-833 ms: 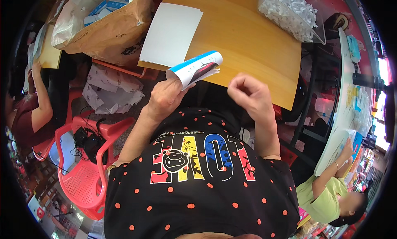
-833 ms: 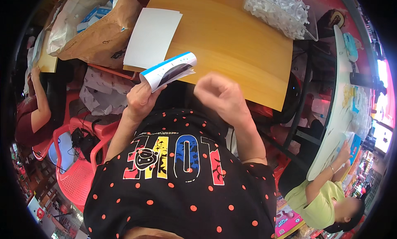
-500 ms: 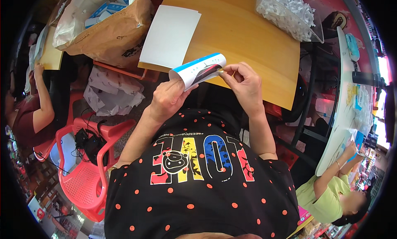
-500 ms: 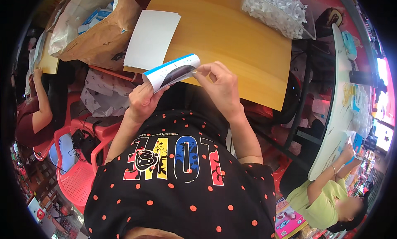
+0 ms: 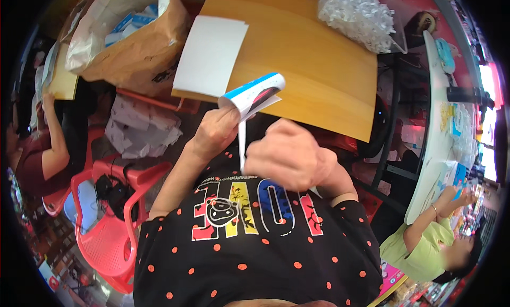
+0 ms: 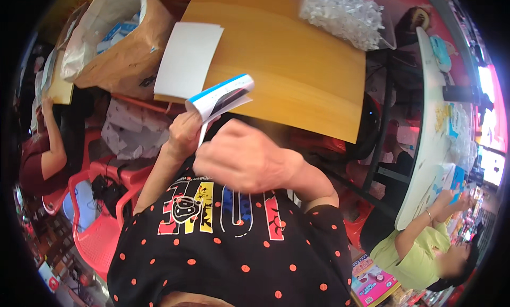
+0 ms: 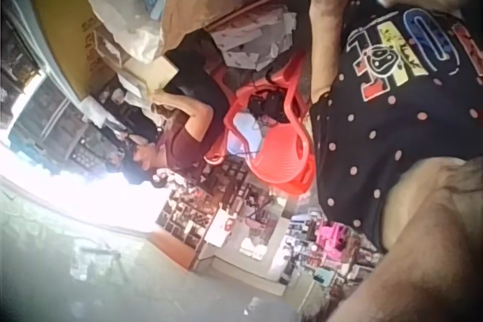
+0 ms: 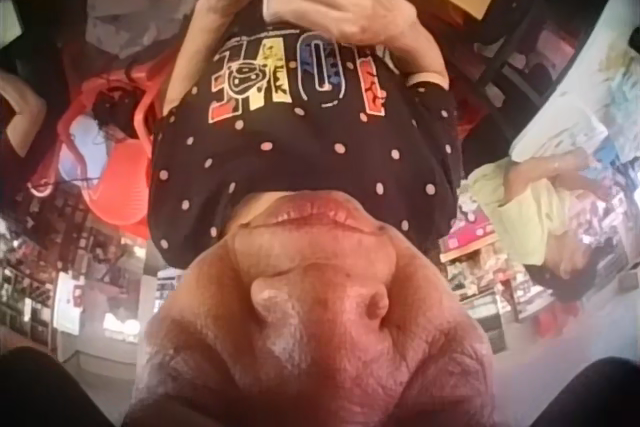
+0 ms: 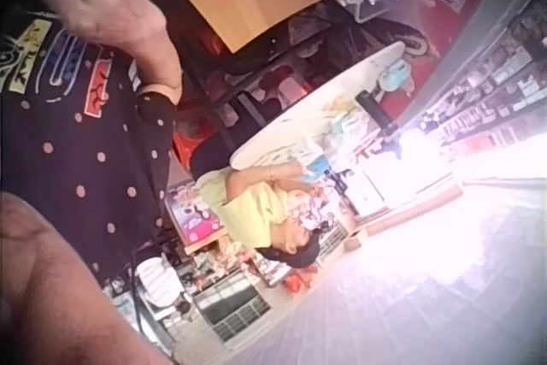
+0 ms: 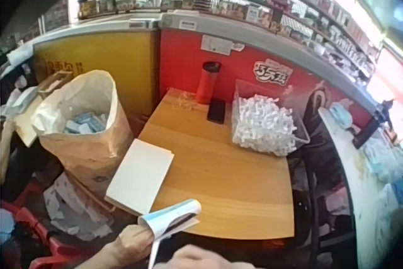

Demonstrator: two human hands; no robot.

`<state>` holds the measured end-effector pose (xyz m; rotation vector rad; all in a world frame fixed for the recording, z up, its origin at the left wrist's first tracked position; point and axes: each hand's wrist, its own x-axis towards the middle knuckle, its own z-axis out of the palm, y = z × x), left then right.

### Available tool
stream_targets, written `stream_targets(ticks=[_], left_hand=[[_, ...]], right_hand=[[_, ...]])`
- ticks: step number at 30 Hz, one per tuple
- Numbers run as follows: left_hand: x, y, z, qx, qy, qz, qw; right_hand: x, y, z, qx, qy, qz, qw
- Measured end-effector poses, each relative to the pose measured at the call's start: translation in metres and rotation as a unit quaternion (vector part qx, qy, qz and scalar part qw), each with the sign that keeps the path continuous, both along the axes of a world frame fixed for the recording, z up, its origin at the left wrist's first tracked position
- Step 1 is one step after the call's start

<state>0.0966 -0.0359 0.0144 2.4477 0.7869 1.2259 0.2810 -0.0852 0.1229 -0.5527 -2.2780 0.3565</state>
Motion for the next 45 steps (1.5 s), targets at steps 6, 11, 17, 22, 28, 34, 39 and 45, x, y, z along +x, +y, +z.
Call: stream_targets(ticks=[6,11,17,22,28,34,39,45], left_hand=[[-0.004,-0.004,-0.005,-0.209,-0.13,0.013,0.969],[0.003,-0.008,0.034,-0.526,-0.382,-0.039,0.759],[-0.017,0.002,0.029,-0.56,-0.487,0.0,0.67],[-0.017,0.014,0.023,-0.56,-0.509,0.005,0.654],[-0.007,0.015,0.02,-0.553,-0.483,0.007,0.679],[-0.005,0.013,0.017,-0.539,-0.452,0.018,0.711],[-0.006,0.011,0.012,-0.533,-0.436,0.028,0.725],[-0.008,0.011,0.005,-0.519,-0.417,0.044,0.744]], right_hand=[[0.042,0.043,0.048,0.071,0.182,-0.219,0.956],[0.194,0.156,0.031,0.102,0.263,-0.507,0.814],[0.144,0.143,-0.029,-0.03,0.094,-0.553,0.827],[0.02,0.053,-0.057,-0.289,0.303,-0.292,0.86],[-0.004,0.044,-0.083,-0.307,0.334,-0.31,0.835],[-0.006,0.041,-0.08,-0.395,0.395,-0.324,0.763],[-0.008,0.043,-0.094,-0.434,0.449,-0.296,0.722],[-0.002,0.047,-0.089,-0.577,0.485,-0.189,0.629]])
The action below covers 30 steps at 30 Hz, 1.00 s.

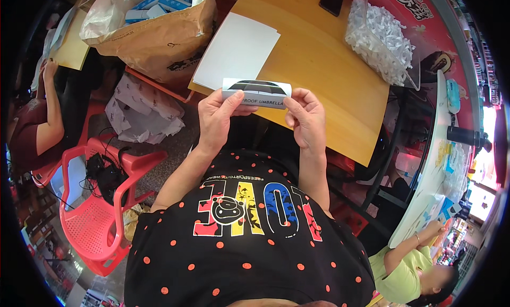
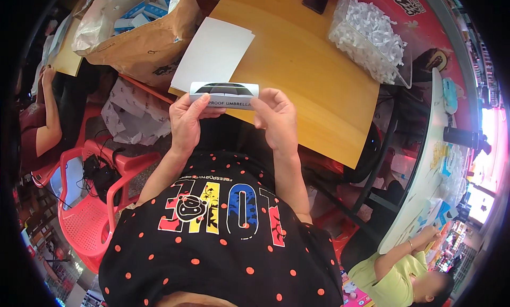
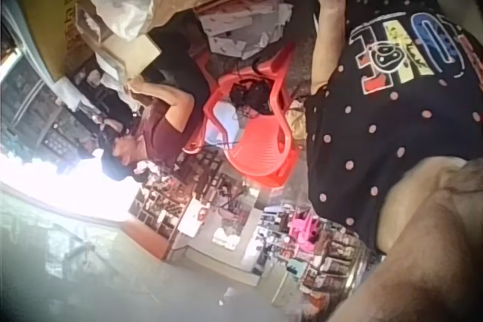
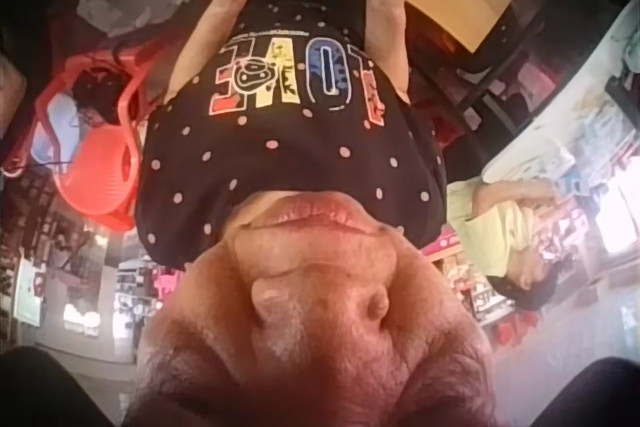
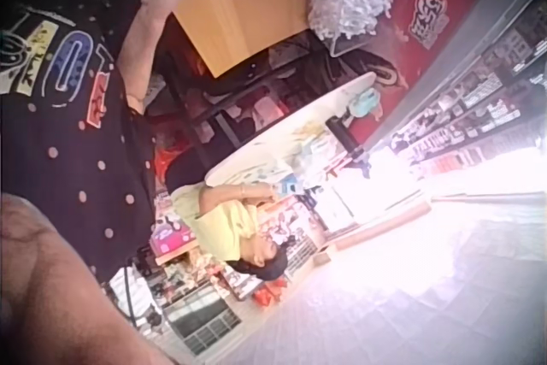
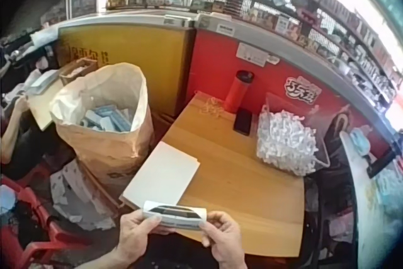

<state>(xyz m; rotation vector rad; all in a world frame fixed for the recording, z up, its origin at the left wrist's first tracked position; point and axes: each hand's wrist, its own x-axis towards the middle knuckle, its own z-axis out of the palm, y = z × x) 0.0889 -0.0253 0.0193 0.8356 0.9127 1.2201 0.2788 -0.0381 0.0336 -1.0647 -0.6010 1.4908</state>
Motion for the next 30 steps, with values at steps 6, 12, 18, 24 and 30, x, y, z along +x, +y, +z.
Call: stream_targets(ticks=[6,12,18,24,30], left_hand=[[0.009,-0.004,0.005,0.031,0.021,-0.008,0.999],[0.018,-0.003,0.01,-0.02,0.053,-0.015,0.998],[0.029,0.003,0.002,-0.014,0.09,0.023,0.996],[0.017,0.008,-0.003,-0.051,0.009,-0.025,0.998],[-0.012,0.013,-0.002,-0.118,-0.037,-0.128,0.984]], right_hand=[[-0.017,-0.001,-0.002,0.016,0.031,0.026,0.999],[-0.024,-0.002,-0.013,0.054,0.011,-0.023,0.998],[-0.022,-0.005,-0.014,0.07,-0.001,-0.031,0.997],[-0.012,-0.01,-0.014,0.045,0.043,-0.017,0.998],[0.021,-0.018,-0.021,-0.013,-0.022,0.081,0.996]])
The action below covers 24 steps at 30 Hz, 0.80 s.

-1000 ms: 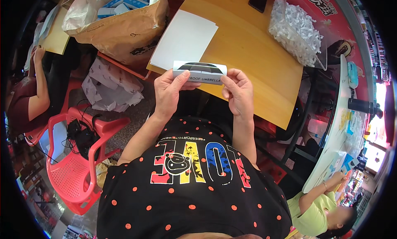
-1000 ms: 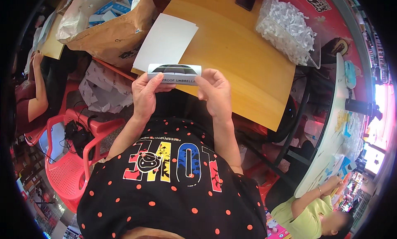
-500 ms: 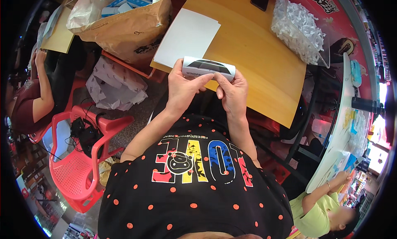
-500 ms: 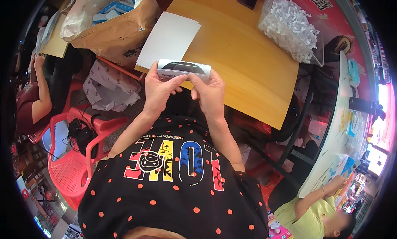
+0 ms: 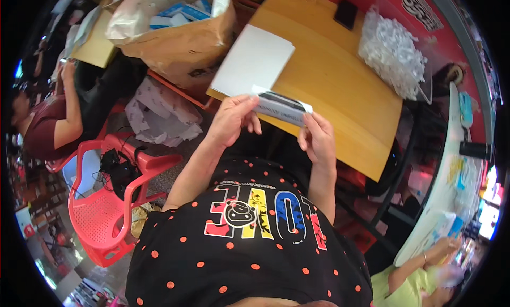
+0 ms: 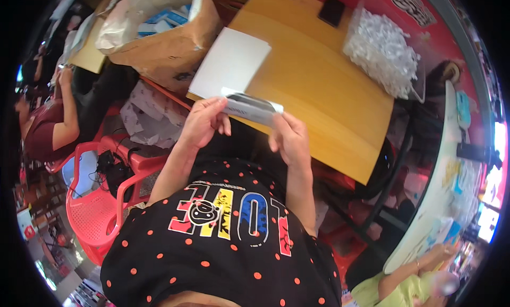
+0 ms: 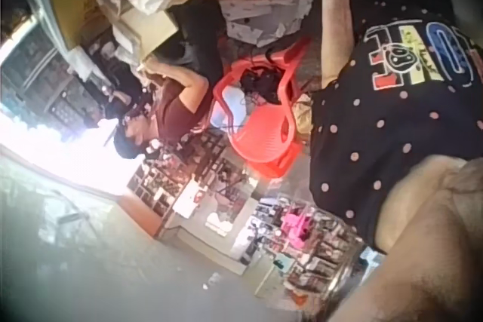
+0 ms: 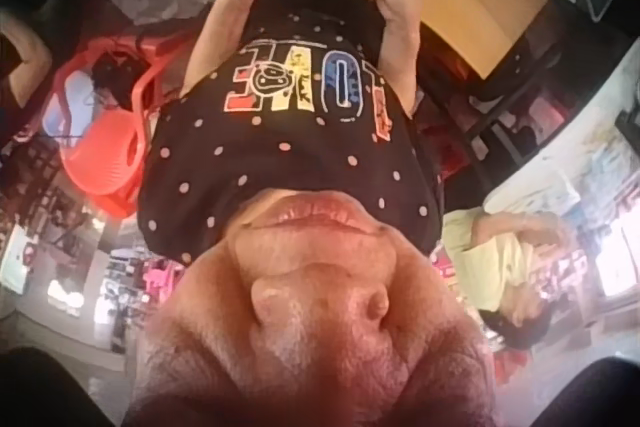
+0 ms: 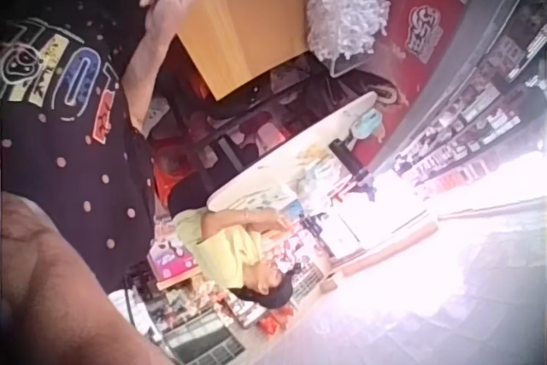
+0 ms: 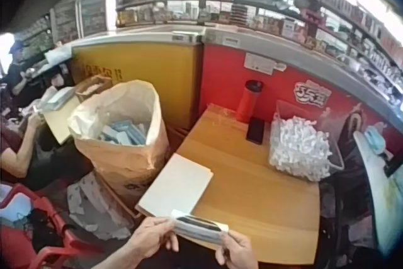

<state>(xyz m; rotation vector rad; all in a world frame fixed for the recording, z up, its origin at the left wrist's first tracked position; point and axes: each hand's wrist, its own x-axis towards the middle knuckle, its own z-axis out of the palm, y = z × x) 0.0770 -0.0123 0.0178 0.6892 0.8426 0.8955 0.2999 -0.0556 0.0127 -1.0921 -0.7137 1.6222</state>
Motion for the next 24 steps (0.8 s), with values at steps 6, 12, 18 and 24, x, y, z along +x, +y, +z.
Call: stream_targets(ticks=[6,12,18,24], left_hand=[[-0.035,0.001,0.019,0.181,0.2,0.002,0.963],[-0.079,0.009,0.079,0.224,0.24,0.192,0.925],[-0.111,0.07,0.12,0.339,0.264,0.404,0.807],[-0.085,0.039,0.088,0.303,0.36,0.236,0.851]], right_hand=[[-0.003,0.001,0.004,0.151,-0.206,0.084,0.963],[-0.019,0.006,0.019,0.114,-0.029,-0.022,0.993],[-0.028,0.015,0.017,0.171,-0.186,-0.048,0.966],[-0.059,0.038,0.022,0.399,-0.573,0.005,0.716]])
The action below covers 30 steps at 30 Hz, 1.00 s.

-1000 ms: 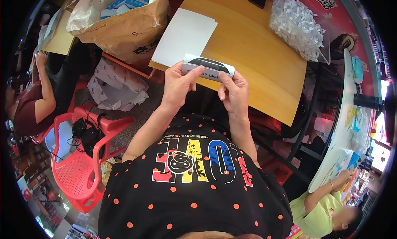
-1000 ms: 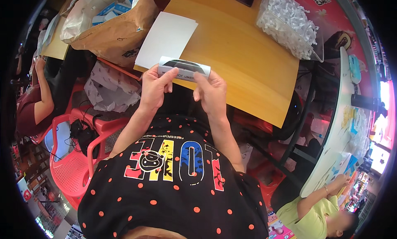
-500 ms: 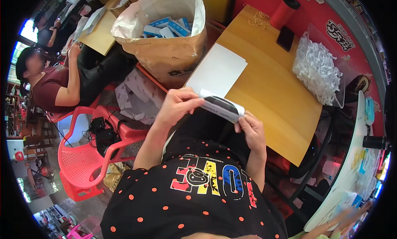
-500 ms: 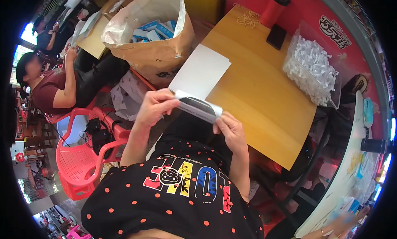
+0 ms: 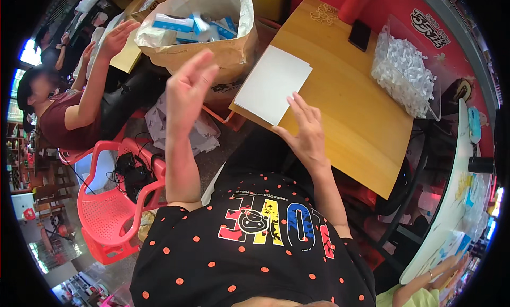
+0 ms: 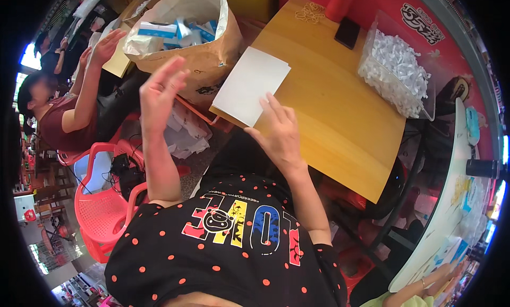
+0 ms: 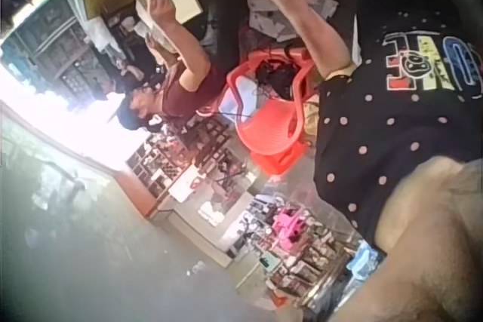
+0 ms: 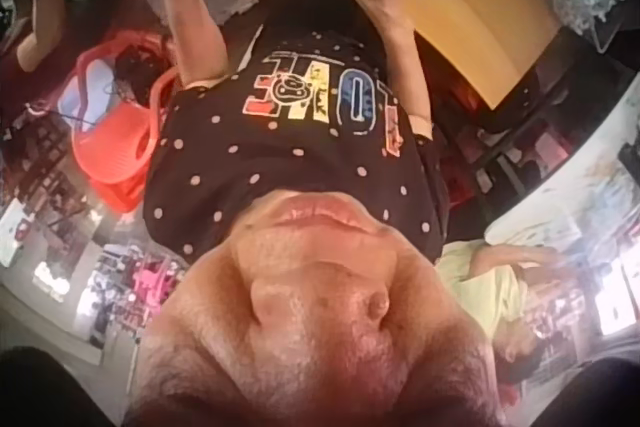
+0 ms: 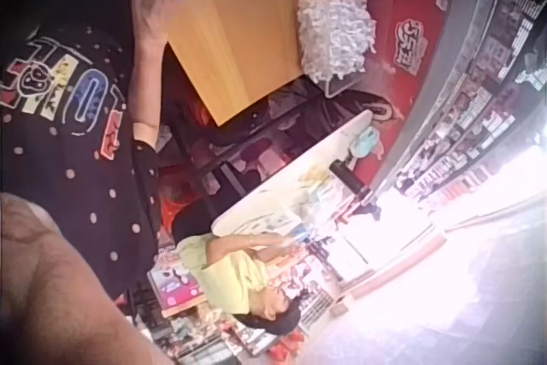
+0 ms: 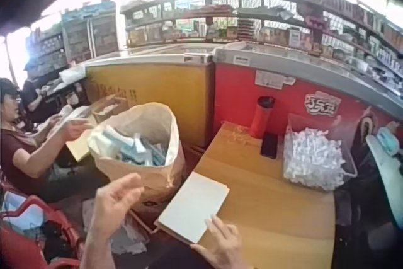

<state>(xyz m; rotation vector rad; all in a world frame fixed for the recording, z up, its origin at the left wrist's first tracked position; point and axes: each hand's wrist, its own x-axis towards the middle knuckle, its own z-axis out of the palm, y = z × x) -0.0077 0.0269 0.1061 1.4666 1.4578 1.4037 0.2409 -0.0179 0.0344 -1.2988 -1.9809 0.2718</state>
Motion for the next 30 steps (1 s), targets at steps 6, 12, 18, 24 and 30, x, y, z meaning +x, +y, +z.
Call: stream_targets(ticks=[6,12,18,24,30], left_hand=[[0.003,-0.041,-0.047,-0.139,-0.11,-0.094,0.98],[-0.013,-0.065,-0.08,-0.213,-0.145,-0.102,0.961],[0.007,-0.062,-0.087,-0.32,-0.281,-0.136,0.894],[0.039,-0.039,-0.087,-0.294,-0.636,-0.176,0.692],[0.046,-0.037,-0.089,-0.308,-0.562,-0.221,0.735]], right_hand=[[-0.009,0.01,-0.017,-0.003,-0.099,0.041,0.994],[-0.009,0.011,-0.026,0.043,-0.126,0.08,0.988],[-0.006,0.004,-0.019,0.111,-0.005,0.021,0.994],[0.021,-0.034,0.028,0.109,0.06,0.166,0.978],[0.037,-0.066,0.038,0.018,0.117,0.158,0.98]])
